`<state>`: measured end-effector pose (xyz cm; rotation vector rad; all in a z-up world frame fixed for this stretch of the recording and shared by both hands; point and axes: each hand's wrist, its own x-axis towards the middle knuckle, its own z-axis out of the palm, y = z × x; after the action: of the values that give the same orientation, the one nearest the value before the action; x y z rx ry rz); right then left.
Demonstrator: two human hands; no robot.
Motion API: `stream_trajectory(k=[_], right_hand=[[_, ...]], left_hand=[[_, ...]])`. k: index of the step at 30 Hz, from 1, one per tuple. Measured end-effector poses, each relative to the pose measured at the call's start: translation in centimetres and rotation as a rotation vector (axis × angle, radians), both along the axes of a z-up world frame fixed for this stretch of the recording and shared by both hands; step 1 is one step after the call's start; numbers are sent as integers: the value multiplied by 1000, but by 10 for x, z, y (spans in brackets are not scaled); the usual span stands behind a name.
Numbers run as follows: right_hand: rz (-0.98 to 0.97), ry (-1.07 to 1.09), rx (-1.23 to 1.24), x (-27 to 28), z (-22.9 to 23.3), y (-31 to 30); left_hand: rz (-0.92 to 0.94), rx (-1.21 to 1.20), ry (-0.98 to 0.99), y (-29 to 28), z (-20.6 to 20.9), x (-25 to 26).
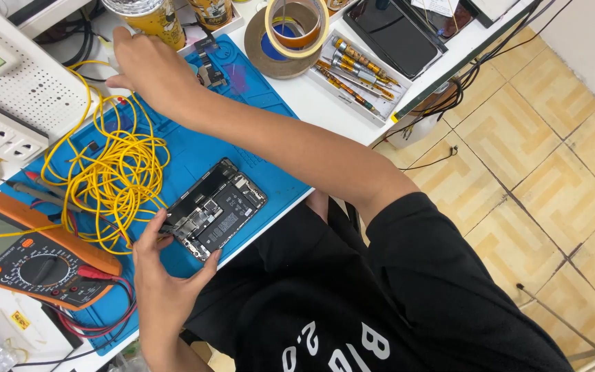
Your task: The person works on a disassembled smartphone placed on a blue mat, using a screwdriver to manipulate internal components. They briefly pick up another phone to compare screens, then continue adjusting parts inside the first device.
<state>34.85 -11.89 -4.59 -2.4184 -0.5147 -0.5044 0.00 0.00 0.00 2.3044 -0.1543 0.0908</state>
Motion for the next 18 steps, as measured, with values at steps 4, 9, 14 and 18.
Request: stream_trajectory(k=[4,9,14,18], right_hand=[[19,56,-43,-73,53,-63],[-343,-14,-60,-164,84,-261],[-366,59,-152,-178,39,-344],[-357,-51,-285,-177,22,-348]], left_hand=[[-5,0,-9,2,-1,1],[-51,2,-119,2,-4,2],[-69,10,-114,1,0,4],[-68,26,-117,1,0,2]])
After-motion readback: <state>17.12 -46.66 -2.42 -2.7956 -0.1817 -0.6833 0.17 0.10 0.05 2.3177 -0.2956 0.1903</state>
